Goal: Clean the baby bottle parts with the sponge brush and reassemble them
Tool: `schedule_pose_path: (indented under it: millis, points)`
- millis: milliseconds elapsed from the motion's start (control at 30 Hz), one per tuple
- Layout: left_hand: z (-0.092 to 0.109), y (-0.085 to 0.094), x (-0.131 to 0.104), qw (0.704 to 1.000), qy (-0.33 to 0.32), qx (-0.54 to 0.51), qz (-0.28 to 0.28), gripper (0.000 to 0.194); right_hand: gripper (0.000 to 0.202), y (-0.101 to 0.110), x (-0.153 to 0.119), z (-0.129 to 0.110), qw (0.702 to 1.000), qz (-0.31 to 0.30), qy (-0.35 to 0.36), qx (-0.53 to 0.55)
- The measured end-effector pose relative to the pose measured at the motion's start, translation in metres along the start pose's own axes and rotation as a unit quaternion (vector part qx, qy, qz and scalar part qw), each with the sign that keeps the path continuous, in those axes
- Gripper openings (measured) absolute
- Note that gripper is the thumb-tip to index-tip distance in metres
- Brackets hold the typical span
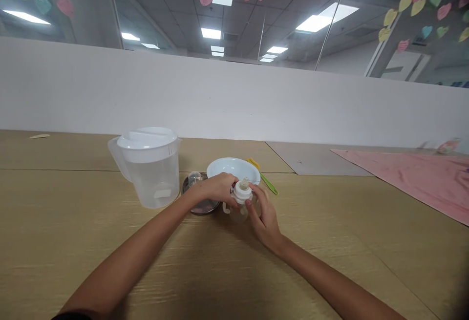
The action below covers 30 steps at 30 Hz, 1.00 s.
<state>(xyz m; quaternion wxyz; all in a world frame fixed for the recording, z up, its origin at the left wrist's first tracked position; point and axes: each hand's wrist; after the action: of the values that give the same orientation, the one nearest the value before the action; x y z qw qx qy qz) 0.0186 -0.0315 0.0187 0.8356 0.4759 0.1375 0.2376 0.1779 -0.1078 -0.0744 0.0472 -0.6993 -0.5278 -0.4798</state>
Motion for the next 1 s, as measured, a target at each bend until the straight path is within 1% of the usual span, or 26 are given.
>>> schedule_pose_path:
  millis: [100, 200, 267, 333, 500, 567, 633, 733, 867, 1000]
  points:
    - [0.0, -0.001, -0.001, 1.0, 0.001, 0.003, 0.008, 0.033, 0.036, 0.001, 0.0, -0.002, 1.0, -0.006, 0.006, -0.007]
    - [0.002, -0.002, -0.002, 0.999, 0.021, 0.032, 0.033, 0.05, 0.036, 0.001, 0.0, -0.004, 1.0, -0.011, 0.008, -0.018]
    - [0.005, -0.003, -0.003, 0.997, 0.039, 0.064, 0.035, 0.056, 0.035, 0.001, 0.0, -0.005, 0.999, -0.004, 0.017, -0.036]
    - [0.007, -0.003, -0.004, 0.995, 0.045, 0.084, 0.031, 0.056, 0.036, 0.001, 0.0, -0.005, 0.998, 0.003, 0.025, -0.052]
    - [0.007, -0.003, -0.004, 0.996, 0.024, 0.087, 0.026, 0.046, 0.034, 0.004, 0.001, -0.003, 0.996, 0.014, 0.042, -0.075]
    - [0.006, -0.003, -0.004, 0.995, 0.024, 0.088, 0.026, 0.048, 0.032, 0.005, 0.001, -0.002, 0.994, 0.026, 0.057, -0.086]
    - [0.006, -0.003, -0.004, 0.995, 0.037, 0.084, 0.028, 0.055, 0.032, 0.006, 0.001, -0.001, 0.991, 0.034, 0.085, -0.096]
    - [0.01, -0.004, -0.004, 0.994, 0.046, 0.092, 0.032, 0.062, 0.034, 0.005, -0.001, -0.004, 0.988, 0.031, 0.118, -0.097]
    - [0.015, -0.003, -0.005, 0.992, 0.047, 0.109, 0.03, 0.054, 0.033, 0.003, -0.002, -0.007, 0.991, 0.026, 0.099, -0.089]
    - [0.016, -0.001, -0.006, 0.997, 0.038, 0.062, 0.019, 0.05, 0.038, 0.005, -0.002, -0.004, 0.987, 0.01, 0.128, -0.096]
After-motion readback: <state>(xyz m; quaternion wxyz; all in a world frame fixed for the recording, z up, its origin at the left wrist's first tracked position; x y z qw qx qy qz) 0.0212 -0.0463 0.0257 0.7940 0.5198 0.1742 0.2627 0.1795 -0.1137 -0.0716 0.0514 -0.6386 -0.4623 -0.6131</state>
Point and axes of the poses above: each hand's wrist, its own x-axis towards the middle knuckle, its own y-axis out of the back of the hand, z = x × y, and after that the axes turned 2 degrees about -z, right-handed
